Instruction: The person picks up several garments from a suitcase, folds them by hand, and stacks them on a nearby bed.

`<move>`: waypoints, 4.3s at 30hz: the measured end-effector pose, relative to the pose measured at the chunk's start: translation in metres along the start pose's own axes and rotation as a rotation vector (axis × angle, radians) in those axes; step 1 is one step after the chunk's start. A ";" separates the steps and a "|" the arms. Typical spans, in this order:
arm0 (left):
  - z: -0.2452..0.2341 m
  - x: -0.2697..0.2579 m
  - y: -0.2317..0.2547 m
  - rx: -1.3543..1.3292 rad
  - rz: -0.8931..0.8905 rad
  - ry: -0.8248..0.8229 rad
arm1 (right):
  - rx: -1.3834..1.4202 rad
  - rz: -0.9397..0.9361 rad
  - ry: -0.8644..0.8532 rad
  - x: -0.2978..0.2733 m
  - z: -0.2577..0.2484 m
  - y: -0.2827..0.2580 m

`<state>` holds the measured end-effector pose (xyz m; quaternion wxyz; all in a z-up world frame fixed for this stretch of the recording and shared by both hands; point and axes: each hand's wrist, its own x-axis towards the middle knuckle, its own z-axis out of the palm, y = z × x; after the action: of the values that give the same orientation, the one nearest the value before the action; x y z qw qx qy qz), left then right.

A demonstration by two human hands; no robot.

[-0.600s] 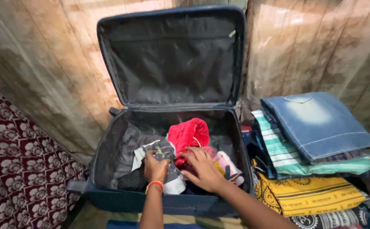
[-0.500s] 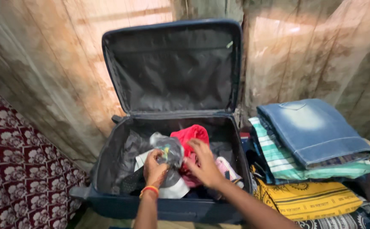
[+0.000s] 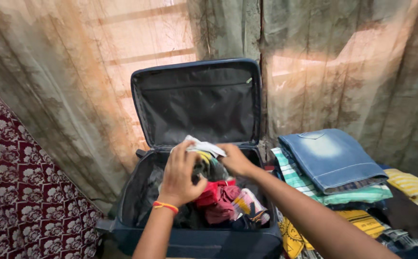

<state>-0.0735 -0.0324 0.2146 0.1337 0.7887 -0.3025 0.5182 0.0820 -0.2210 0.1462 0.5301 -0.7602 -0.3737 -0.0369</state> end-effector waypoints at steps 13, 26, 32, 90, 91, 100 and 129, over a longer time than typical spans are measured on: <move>0.060 0.002 -0.050 -0.783 -0.951 0.165 | 0.276 0.071 0.301 0.013 -0.066 -0.074; 0.119 0.045 -0.156 -1.383 -1.013 0.483 | -0.200 0.044 -0.081 0.039 -0.081 -0.035; 0.172 -0.052 -0.196 -1.111 -1.092 -0.462 | 0.110 -0.182 0.232 0.068 -0.047 -0.065; 0.009 0.064 -0.135 -1.048 -1.098 -0.277 | 0.451 0.067 -0.056 0.022 -0.007 -0.114; 0.007 0.062 -0.144 -1.046 -1.102 -0.252 | 0.459 0.056 -0.059 0.021 -0.010 -0.111; 0.045 0.046 -0.121 -1.902 -1.197 0.115 | 0.859 0.257 -0.175 0.022 -0.001 -0.053; 0.078 0.007 -0.120 0.187 -0.119 -0.551 | -0.073 -0.037 0.083 0.053 0.021 -0.074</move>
<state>0.0601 0.0178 0.2000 0.0035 0.9250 -0.2313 0.3015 0.0683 -0.1642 0.2185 0.5162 -0.7699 -0.3639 -0.0916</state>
